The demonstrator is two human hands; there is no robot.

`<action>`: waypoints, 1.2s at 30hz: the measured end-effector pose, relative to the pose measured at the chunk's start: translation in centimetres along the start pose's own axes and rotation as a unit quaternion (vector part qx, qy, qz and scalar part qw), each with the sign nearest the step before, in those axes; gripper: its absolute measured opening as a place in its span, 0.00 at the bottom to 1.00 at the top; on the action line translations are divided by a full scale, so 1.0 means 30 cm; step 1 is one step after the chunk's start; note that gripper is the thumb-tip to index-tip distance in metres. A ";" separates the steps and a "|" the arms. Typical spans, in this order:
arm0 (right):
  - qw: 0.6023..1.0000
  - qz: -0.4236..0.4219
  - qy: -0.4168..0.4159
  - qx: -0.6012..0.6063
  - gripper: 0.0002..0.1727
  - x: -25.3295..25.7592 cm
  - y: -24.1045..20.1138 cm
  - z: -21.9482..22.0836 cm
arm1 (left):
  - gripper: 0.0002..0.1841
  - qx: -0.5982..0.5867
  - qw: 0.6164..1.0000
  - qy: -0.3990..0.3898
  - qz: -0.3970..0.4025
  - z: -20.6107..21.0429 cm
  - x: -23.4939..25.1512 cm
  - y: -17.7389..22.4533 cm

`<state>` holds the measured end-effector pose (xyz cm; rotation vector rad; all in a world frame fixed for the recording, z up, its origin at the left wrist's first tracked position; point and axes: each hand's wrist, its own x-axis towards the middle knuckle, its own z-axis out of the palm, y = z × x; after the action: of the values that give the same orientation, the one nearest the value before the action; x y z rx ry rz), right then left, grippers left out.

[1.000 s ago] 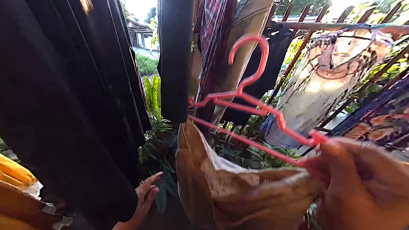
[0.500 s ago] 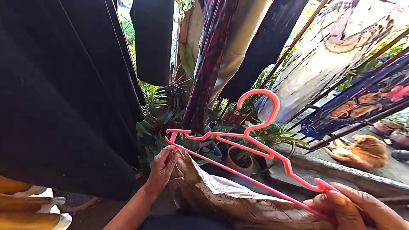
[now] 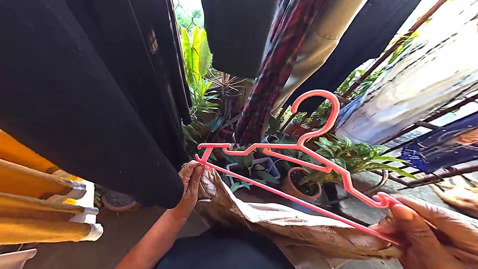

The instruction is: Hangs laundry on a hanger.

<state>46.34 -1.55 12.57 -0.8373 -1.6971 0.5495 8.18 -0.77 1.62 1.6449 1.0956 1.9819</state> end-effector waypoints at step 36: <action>0.943 0.268 -0.021 0.194 0.14 0.043 0.281 0.145 | 0.08 -0.180 0.977 0.038 -0.112 -0.062 -0.061 0.057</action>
<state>44.12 5.10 6.04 -0.9967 -1.3198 1.2367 7.27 -3.75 1.57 1.2143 0.8405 1.9672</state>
